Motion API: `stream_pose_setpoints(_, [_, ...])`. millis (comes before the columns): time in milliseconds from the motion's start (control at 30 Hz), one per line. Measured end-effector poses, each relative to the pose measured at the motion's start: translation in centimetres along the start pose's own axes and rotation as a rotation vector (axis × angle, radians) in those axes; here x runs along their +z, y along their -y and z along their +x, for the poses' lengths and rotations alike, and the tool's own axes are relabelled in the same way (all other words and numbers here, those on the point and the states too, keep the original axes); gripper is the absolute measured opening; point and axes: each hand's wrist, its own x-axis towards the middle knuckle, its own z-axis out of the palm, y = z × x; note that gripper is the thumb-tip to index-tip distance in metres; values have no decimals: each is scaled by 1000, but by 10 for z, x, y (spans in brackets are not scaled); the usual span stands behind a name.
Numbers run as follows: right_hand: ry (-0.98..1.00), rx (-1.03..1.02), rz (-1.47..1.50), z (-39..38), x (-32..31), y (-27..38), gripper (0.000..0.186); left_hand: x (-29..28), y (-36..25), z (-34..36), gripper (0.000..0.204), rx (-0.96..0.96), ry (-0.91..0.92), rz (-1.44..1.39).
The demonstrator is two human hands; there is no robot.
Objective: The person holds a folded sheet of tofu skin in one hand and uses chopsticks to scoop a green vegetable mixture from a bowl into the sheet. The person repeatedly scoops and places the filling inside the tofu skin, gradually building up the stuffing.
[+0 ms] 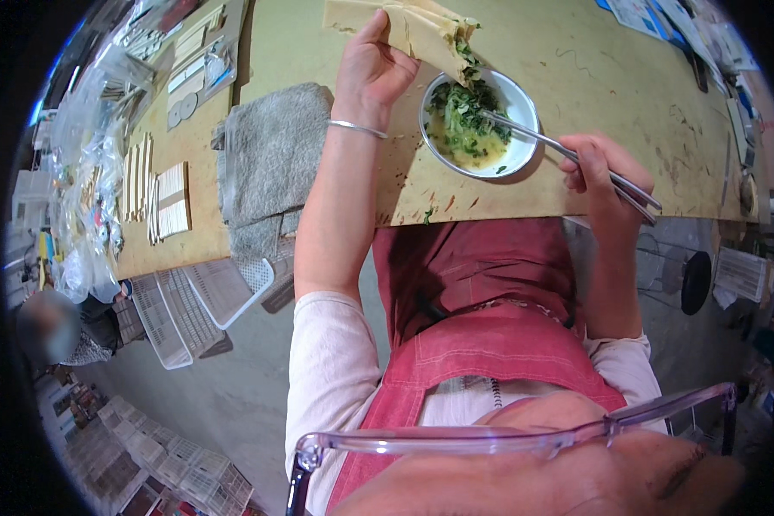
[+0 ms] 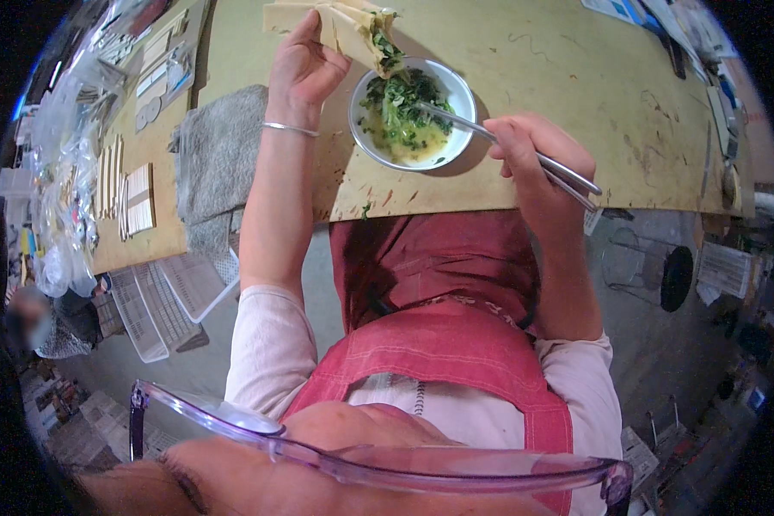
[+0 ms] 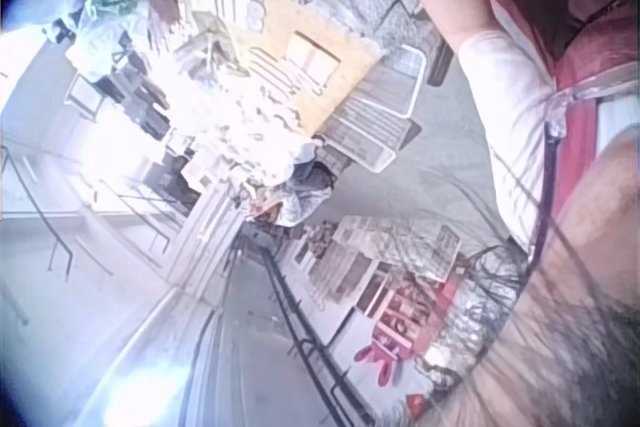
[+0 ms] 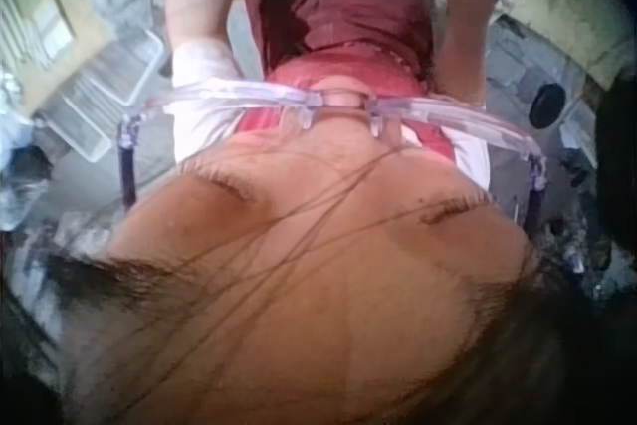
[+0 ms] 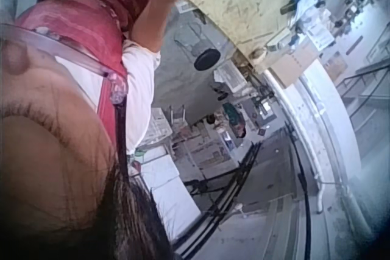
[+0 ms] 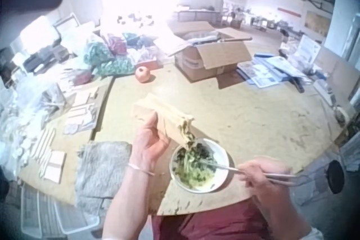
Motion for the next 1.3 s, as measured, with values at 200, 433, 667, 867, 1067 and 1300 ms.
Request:
stream_pose_setpoints(200, [86,-186,-123,-2,-2,-9,20,3,1,-1,38,-15,-30,-8])
stream_pose_setpoints(433, [127,-35,-58,-5,-2,-2,19,0,1,-1,39,-1,-15,21])
stream_pose_setpoints(667, [141,-128,-120,-5,-6,1,15,4,3,-3,39,2,-30,46])
stream_pose_setpoints(867, [182,-142,-129,1,-1,-8,13,4,2,-3,39,-3,-10,37])
stream_pose_setpoints(1067, [167,-84,-91,-1,-2,-8,13,2,1,-2,39,13,-19,34])
stream_pose_setpoints(1300, [122,-21,-101,-13,-14,7,14,4,1,-3,40,-16,-7,52])
